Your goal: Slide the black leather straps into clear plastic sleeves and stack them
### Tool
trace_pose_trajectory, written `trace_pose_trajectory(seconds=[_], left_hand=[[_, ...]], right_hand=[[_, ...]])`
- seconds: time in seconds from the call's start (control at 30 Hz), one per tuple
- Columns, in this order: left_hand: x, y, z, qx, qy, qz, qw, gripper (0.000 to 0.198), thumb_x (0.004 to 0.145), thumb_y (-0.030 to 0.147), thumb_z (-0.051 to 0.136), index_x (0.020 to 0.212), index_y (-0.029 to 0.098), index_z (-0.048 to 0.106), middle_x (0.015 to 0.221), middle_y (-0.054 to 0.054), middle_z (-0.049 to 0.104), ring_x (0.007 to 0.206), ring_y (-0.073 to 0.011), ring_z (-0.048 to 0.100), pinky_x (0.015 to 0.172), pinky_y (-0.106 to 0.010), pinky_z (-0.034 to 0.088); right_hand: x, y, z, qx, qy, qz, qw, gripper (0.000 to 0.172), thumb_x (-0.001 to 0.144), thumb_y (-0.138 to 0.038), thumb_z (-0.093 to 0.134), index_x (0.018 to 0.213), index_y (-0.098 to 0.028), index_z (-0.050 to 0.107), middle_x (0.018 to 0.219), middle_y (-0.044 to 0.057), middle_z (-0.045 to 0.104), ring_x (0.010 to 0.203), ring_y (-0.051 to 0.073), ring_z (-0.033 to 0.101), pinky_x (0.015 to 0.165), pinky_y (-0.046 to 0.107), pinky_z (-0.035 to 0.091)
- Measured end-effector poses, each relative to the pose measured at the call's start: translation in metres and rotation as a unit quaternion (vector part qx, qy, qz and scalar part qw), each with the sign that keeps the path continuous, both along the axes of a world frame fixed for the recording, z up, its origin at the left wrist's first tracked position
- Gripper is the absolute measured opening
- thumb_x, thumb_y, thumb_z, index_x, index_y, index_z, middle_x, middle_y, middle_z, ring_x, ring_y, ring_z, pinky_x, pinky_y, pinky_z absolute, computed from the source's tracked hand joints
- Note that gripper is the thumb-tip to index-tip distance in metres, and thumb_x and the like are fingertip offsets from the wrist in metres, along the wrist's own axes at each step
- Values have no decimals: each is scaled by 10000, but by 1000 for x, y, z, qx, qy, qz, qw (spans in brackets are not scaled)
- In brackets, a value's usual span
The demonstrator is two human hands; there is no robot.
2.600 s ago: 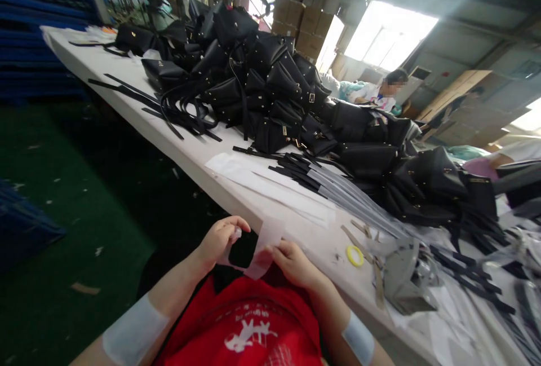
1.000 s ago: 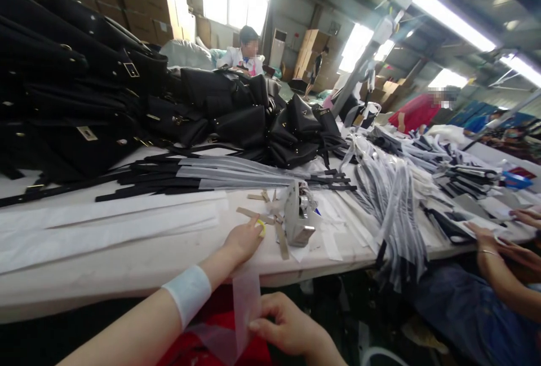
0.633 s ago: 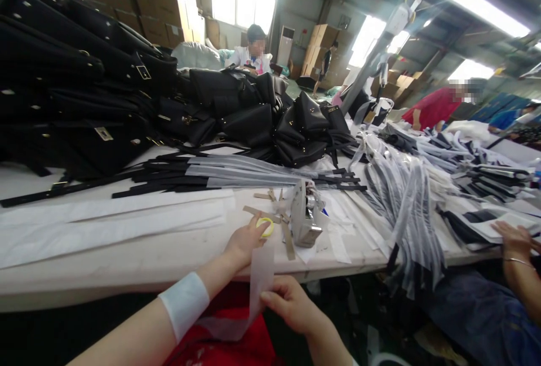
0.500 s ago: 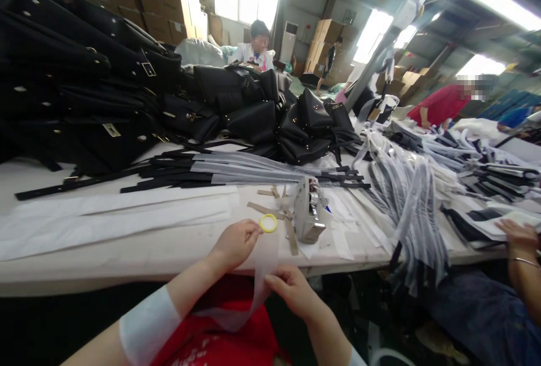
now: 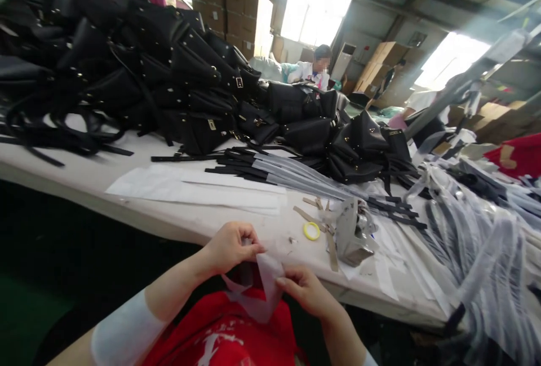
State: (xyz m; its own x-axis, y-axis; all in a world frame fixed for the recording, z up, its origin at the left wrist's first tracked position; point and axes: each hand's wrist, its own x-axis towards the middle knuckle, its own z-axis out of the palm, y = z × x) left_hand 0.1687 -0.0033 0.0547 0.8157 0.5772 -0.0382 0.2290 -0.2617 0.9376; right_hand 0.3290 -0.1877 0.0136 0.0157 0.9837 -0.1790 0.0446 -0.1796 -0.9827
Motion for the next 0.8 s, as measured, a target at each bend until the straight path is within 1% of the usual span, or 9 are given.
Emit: trace_pose_trajectory(seconds=[0.13, 0.23, 0.27, 0.33, 0.43, 0.53, 0.63, 0.7, 0.8], left_hand=[[-29, 2, 2, -58, -2, 63, 996, 333, 663, 455, 769, 592, 153, 651, 519, 1, 597, 501, -122, 474, 499, -235, 344], [-48, 2, 5, -102, -34, 72, 992, 353, 642, 462, 784, 589, 148, 631, 515, 11, 578, 497, -108, 453, 498, -227, 332], [-53, 2, 5, -108, -43, 71, 991, 351, 642, 456, 785, 591, 145, 630, 521, 11, 580, 501, -107, 456, 503, -225, 338], [-63, 2, 5, -106, -54, 78, 990, 346, 636, 441, 790, 591, 139, 628, 531, 10, 583, 511, -106, 464, 512, -222, 350], [-76, 2, 3, -100, -64, 102, 988, 359, 617, 436, 797, 572, 136, 605, 528, 12, 570, 516, -105, 462, 515, -221, 350], [-87, 3, 2, -99, -70, 124, 985, 379, 600, 437, 803, 545, 147, 565, 500, 32, 520, 498, -92, 415, 494, -214, 313], [-98, 6, 3, -102, -75, 146, 981, 427, 588, 467, 821, 533, 159, 530, 478, 54, 458, 483, -79, 358, 469, -211, 261], [-107, 7, 6, -97, -95, 147, 980, 423, 585, 493, 830, 575, 151, 581, 517, 43, 486, 504, -91, 385, 475, -214, 288], [-123, 4, 11, -52, -148, 100, 983, 399, 596, 487, 845, 747, 137, 728, 756, -38, 643, 697, -167, 554, 618, -249, 440]], right_hand=[[-18, 21, 7, 15, -3, 38, 999, 437, 890, -558, 610, 819, -141, 723, 787, 37, 646, 739, 173, 564, 725, 295, 464], [-33, 38, 13, 26, 21, 41, 999, 384, 875, -528, 648, 930, -156, 727, 839, 47, 689, 802, 192, 612, 781, 311, 488], [-38, 44, 14, 28, 23, 39, 999, 381, 868, -526, 656, 930, -157, 727, 834, 48, 697, 799, 193, 619, 774, 310, 493], [-47, 53, 15, 29, 13, 33, 999, 393, 847, -540, 675, 858, -150, 727, 777, 45, 695, 731, 179, 610, 702, 290, 491], [-56, 62, 13, 22, 1, 29, 999, 404, 815, -551, 704, 773, -149, 717, 690, 21, 662, 614, 139, 546, 598, 256, 441], [-62, 68, 12, 13, 8, 42, 999, 368, 816, -521, 717, 772, -155, 722, 674, 5, 643, 598, 120, 512, 594, 248, 407], [-69, 75, 17, 6, 8, 54, 999, 350, 816, -508, 723, 780, -160, 735, 688, 11, 660, 613, 125, 523, 608, 252, 407], [-76, 82, 21, 8, 3, 55, 998, 356, 806, -517, 730, 777, -162, 737, 685, 17, 670, 618, 134, 538, 614, 257, 416], [-90, 95, 20, 19, -7, 40, 999, 395, 795, -552, 724, 750, -159, 725, 662, 23, 669, 604, 138, 548, 618, 263, 424]])
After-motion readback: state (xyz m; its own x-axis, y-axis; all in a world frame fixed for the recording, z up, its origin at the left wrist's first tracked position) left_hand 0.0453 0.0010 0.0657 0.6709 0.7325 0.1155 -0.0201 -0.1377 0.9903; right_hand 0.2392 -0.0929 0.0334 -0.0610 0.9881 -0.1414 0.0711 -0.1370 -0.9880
